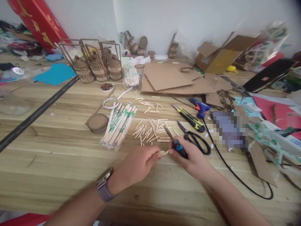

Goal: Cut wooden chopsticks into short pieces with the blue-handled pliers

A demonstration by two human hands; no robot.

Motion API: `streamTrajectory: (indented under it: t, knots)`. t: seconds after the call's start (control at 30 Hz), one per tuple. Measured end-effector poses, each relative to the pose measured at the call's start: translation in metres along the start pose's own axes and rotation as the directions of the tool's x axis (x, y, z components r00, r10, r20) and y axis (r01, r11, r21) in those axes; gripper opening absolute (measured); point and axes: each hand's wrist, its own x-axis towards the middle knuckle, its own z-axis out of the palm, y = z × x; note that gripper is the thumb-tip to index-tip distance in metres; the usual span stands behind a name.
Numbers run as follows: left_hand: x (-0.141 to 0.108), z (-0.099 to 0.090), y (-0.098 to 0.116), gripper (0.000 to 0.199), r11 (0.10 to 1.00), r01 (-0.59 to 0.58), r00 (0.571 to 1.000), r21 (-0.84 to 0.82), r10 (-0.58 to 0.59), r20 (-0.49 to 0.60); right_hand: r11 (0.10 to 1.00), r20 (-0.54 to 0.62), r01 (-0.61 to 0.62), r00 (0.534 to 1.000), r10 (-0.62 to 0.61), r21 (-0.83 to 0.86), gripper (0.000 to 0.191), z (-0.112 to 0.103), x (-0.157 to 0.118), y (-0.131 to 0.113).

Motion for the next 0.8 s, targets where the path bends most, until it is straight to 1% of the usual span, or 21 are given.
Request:
streamTrajectory:
  t: [0.03, 0.1, 0.17, 0.2, 0.23, 0.3, 0.37, 0.4, 0.43, 0.5, 0.6, 0.7, 0.8]
  knots:
    - [0.0, -0.001, 0.0, 0.036, 1.0, -0.009, 1.0, -0.018, 0.009, -0.004, 0.999, -0.012, -0.009, 1.0, 0.009, 0.042, 0.017, -0.002, 0.0, 0.001]
    - [0.001, -0.002, -0.002, 0.036, 0.998, -0.001, 0.999, -0.062, -0.001, -0.045, 0.994, -0.073, -0.028, 0.997, 0.036, 0.103, 0.018, -0.005, -0.001, 0.003]
    - [0.003, -0.002, -0.005, 0.035, 0.989, 0.048, 0.994, -0.141, -0.061, -0.091, 0.994, -0.138, -0.039, 0.989, 0.053, 0.106, 0.018, -0.008, -0.001, 0.003]
    - [0.005, -0.001, -0.008, 0.035, 0.977, 0.072, 0.992, -0.203, -0.091, -0.089, 0.995, -0.144, -0.04, 0.988, 0.052, 0.087, 0.018, -0.009, -0.001, 0.002]
    - [0.006, 0.001, -0.01, 0.034, 0.956, 0.09, 0.991, -0.279, -0.113, -0.067, 0.997, -0.13, -0.035, 0.991, 0.042, 0.062, 0.017, -0.008, -0.001, 0.0]
    - [0.009, 0.005, -0.014, 0.035, 0.901, 0.11, 0.992, -0.421, -0.128, -0.015, 1.0, -0.055, 0.006, 0.998, -0.004, 0.023, 0.014, -0.004, -0.002, -0.004]
    - [0.01, 0.008, -0.016, 0.039, 0.859, 0.11, 0.993, -0.501, -0.121, 0.011, 0.998, 0.026, 0.064, 0.998, -0.065, 0.02, 0.006, 0.002, -0.003, -0.008]
    - [0.01, 0.009, -0.016, 0.041, 0.851, 0.109, 0.993, -0.514, -0.119, 0.014, 0.996, 0.052, 0.09, 0.995, -0.091, 0.026, 0.008, 0.005, -0.003, -0.009]
    - [0.01, 0.009, -0.016, 0.042, 0.849, 0.11, 0.993, -0.517, -0.119, 0.015, 0.994, 0.067, 0.107, 0.992, -0.109, 0.032, 0.016, 0.008, -0.004, -0.009]
    - [0.01, 0.01, -0.016, 0.044, 0.85, 0.117, 0.992, -0.513, -0.121, 0.026, 0.991, 0.061, 0.127, 0.99, -0.129, 0.036, 0.033, 0.011, -0.005, -0.009]
    - [0.009, 0.012, -0.017, 0.044, 0.856, 0.126, 0.992, -0.502, -0.119, 0.045, 0.991, 0.055, 0.128, 0.99, -0.13, 0.034, 0.049, 0.012, -0.005, -0.007]
    - [0.008, 0.014, -0.019, 0.038, 0.853, 0.131, 0.991, -0.504, -0.12, 0.055, 0.992, 0.085, 0.124, 0.989, -0.124, 0.014, 0.056, 0.012, -0.005, -0.009]
    - [0.008, 0.016, -0.019, 0.034, 0.849, 0.159, 0.987, -0.504, -0.135, 0.085, 0.99, 0.111, 0.142, 0.984, -0.142, 0.003, 0.057, 0.012, -0.005, -0.011]
